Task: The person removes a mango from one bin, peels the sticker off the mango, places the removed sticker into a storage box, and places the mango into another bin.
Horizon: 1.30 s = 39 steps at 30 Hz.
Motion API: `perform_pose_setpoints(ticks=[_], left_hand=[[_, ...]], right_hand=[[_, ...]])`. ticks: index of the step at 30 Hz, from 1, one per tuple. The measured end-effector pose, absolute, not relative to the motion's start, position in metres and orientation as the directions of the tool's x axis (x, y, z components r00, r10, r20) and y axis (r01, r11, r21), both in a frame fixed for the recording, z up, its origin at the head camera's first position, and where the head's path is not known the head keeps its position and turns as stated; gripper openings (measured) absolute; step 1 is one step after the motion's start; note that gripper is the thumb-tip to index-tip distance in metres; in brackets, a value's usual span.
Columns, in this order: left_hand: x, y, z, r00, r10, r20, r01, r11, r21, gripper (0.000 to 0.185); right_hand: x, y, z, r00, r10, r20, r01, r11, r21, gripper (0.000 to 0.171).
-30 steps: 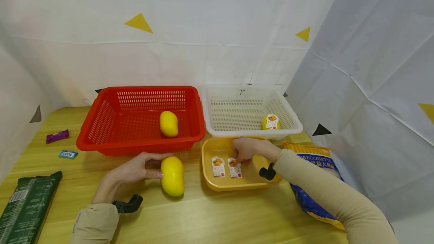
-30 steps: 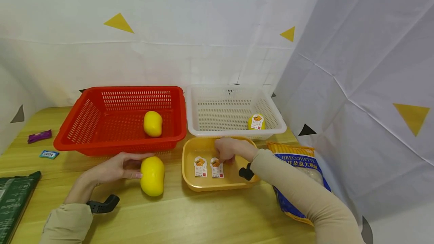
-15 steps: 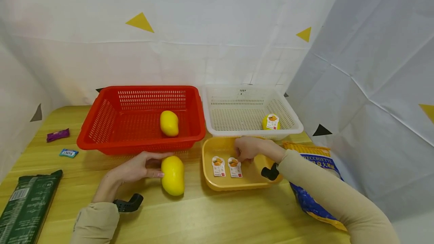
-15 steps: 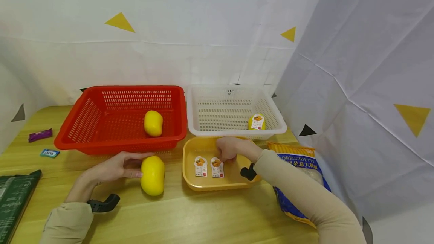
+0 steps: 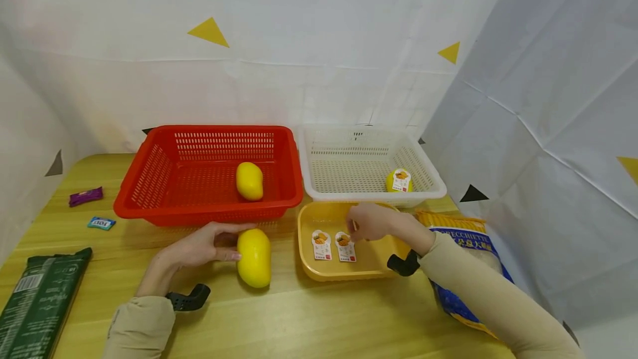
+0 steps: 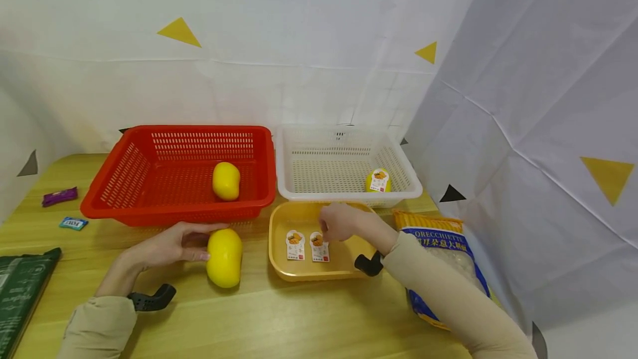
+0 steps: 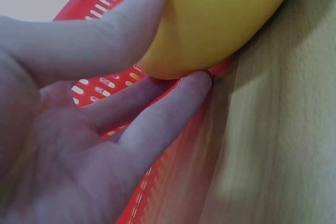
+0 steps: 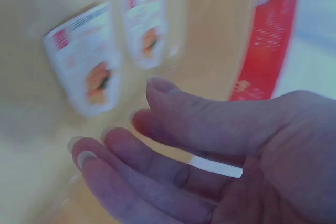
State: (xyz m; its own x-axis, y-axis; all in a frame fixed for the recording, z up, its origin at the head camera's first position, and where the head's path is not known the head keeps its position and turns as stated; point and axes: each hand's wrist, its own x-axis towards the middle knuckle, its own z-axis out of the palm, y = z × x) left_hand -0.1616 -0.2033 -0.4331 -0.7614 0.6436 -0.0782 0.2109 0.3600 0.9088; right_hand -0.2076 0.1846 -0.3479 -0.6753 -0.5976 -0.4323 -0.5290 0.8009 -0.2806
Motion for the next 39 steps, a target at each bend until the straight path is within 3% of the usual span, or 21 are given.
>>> perform_pose_setpoints(ticks=[7,17,26,39], left_hand=[[-0.160,-0.204,-0.432,-0.760,0.645,-0.082,0.205,0.357,0.911,0.062],[-0.162,-0.203,-0.433,-0.752,0.657,-0.047,0.254,0.355,0.900,0.063],[-0.161,-0.203,-0.432,-0.760,0.648,-0.057,0.235,0.356,0.904,0.063],[-0.162,-0.203,-0.434,-0.744,0.668,-0.013,0.277,0.327,0.903,0.070]], right_hand=[[-0.186,0.177,-0.334,-0.725,-0.628,-0.283,-0.549,0.775,-0.313,0.010],[-0.162,0.157,-0.331,-0.708,-0.701,-0.082,-0.613,0.668,-0.422,0.014],[-0.146,0.129,-0.335,-0.704,-0.699,-0.129,-0.551,0.652,-0.521,0.030],[-0.142,0.104,-0.348,-0.740,-0.665,-0.101,-0.504,0.648,-0.571,0.041]])
